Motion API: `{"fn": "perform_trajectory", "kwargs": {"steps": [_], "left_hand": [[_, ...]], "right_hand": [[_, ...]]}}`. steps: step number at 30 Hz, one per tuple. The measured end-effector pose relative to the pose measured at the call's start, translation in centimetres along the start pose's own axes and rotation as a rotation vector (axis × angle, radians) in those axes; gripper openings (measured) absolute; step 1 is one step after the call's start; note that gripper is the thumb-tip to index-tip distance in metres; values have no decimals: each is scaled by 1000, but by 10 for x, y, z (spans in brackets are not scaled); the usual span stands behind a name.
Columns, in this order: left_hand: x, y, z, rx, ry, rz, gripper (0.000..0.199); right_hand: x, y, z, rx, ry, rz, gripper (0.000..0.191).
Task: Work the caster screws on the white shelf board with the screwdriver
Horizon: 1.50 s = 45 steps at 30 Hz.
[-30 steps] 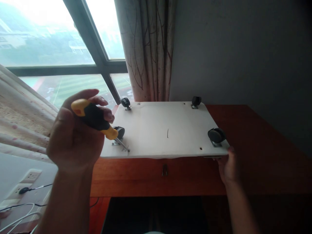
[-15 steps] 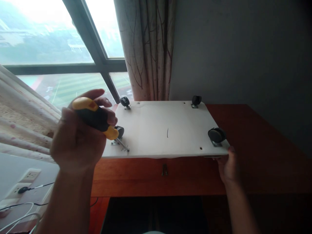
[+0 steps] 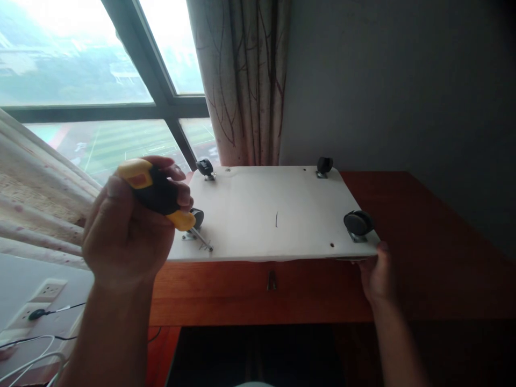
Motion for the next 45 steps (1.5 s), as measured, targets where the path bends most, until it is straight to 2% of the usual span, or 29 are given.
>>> {"fn": "perform_trajectory", "kwargs": {"steps": [4,8,11,12,16,18,20,22,25,30,33,37,39,42,45], "left_hand": [[-2,4,-4,-96,10,101,23],[-2,2,1,-79,-21,76,30],[-1,-1,2,14,-2,26,56],[-1,-1,2,27,11,21,58],[-1,4,-3,-50,78,97,30],[-1,6,-4,-78,69,124,21],[-1,6,-3,-76,35,122,25],[0,5,0,-38,15,83,36],[1,2,1,24,37,12,53],[-2,5,-5,-102,1,128,23],[-3,6,-4,-117,-35,133,30],[-2,3,-2,12,-15,47,49],[-2,3,-3,19,19,33,45],[-3,7,-4,-82,7,106,25],[-5,9,-2,-138,-22,146,29]], "right_hand": [[1,0,0,1,-8,-1,44],[-1,-1,-1,0,-5,4,45],[-3,-2,-3,-7,8,8,46],[-3,-2,-3,-8,11,8,45],[-1,-2,-1,-5,8,10,44],[1,0,0,-5,-3,8,44],[2,1,1,-2,-10,2,45],[2,1,1,4,-9,-5,44],[0,0,0,14,-8,-4,43],[-3,-2,-1,15,-15,-3,44],[-3,-1,-1,8,-5,6,43],[-3,-1,-2,3,-3,2,41],[-3,-2,-2,8,0,-9,41],[-3,-3,-3,18,-2,-14,42],[-4,-3,-3,19,-13,-20,43]]}}
Point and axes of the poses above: each hand's wrist, its own z-axis towards the middle knuckle, its own x-axis out of the back of the hand, y = z × x, the point moved 3 cm from there along z, towards the middle knuckle, and after that the axes turned 9 degrees about z, right-handed, at the moved point
